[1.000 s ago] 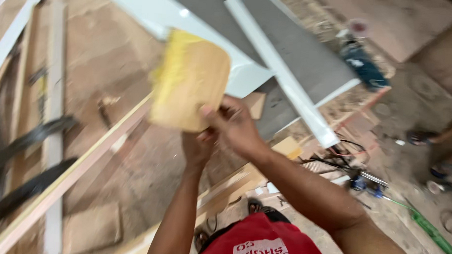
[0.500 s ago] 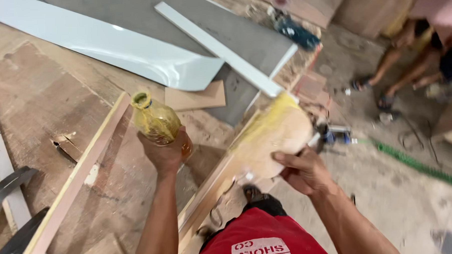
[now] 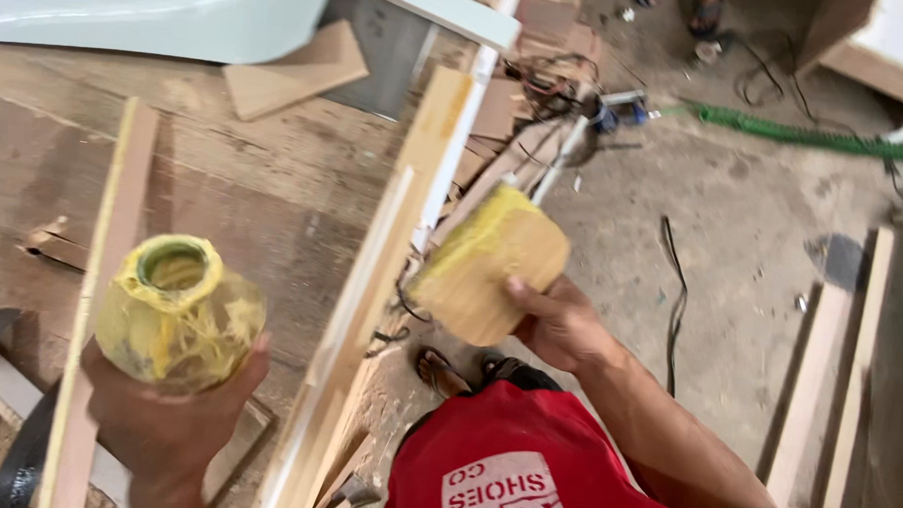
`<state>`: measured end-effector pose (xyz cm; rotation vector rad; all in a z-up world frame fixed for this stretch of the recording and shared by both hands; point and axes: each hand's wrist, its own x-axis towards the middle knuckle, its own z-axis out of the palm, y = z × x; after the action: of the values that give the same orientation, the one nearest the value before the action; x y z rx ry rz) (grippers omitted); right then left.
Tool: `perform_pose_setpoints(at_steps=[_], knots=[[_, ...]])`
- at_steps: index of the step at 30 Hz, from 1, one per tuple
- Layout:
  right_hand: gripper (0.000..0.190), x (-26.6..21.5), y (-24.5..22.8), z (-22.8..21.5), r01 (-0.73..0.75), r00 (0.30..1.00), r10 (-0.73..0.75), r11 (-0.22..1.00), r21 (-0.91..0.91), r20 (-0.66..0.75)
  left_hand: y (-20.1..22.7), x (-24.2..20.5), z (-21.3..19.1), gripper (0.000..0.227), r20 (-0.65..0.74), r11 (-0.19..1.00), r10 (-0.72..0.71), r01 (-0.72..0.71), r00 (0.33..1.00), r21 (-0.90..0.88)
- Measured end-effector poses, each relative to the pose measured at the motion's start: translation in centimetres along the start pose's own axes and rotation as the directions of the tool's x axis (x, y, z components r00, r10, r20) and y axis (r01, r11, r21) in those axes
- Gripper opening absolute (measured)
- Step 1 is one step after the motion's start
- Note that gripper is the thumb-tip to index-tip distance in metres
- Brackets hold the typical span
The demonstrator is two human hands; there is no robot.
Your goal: The person pours a yellow liquid from a plastic bottle onto a sponge and applies it to a wooden plank. They then use the sponge to rub the liquid along the length of the plank, repeating the pouring and application process multiple times.
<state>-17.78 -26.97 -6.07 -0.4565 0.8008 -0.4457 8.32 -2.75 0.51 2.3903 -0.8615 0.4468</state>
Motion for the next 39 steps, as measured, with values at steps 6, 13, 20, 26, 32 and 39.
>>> perform_pose_setpoints(at_steps=[6, 13, 20, 26, 32, 39], knots=[[0.058, -1.7, 2.1, -4.4, 0.048, 0.944, -0.012, 0.994, -0.102, 0.33, 5.8, -4.6, -4.1, 0.105, 0.265, 0.946, -0.318, 0.287, 0.91, 0.152], [0.051, -2.8, 4.8, -7.0, 0.026, 0.951, 0.046, 0.973, -0.23, 0.305, 6.9, -6.8, -6.5, 0.089, 0.639, 0.957, -0.165, -0.033, 0.752, 0.287], [0.059, -4.4, 6.6, -7.1, -0.016, 0.943, 0.095, 0.971, -0.24, 0.318, 3.1, -8.9, -6.1, 0.11, 0.572, 0.829, 0.032, -0.341, 0.82, 0.443], [0.059, -6.0, 6.5, -5.2, 0.047, 0.961, 0.057, 0.931, -0.362, 0.27, 5.2, -6.6, -7.9, 0.112, 0.725, 0.75, 0.012, -0.486, 0.689, 0.449], [0.053, -6.4, 7.6, -4.2, 0.032, 0.973, 0.07, 0.902, -0.43, 0.219, 5.7, -5.3, -10.2, 0.103, 0.715, 0.697, 0.25, -0.634, 0.653, 0.335], [0.04, -6.7, 8.4, -3.9, 0.02, 0.977, 0.126, 0.749, -0.662, 0.172, 7.5, -3.8, -11.6, 0.102, 0.821, 0.62, 0.035, -0.656, 0.57, 0.43]])
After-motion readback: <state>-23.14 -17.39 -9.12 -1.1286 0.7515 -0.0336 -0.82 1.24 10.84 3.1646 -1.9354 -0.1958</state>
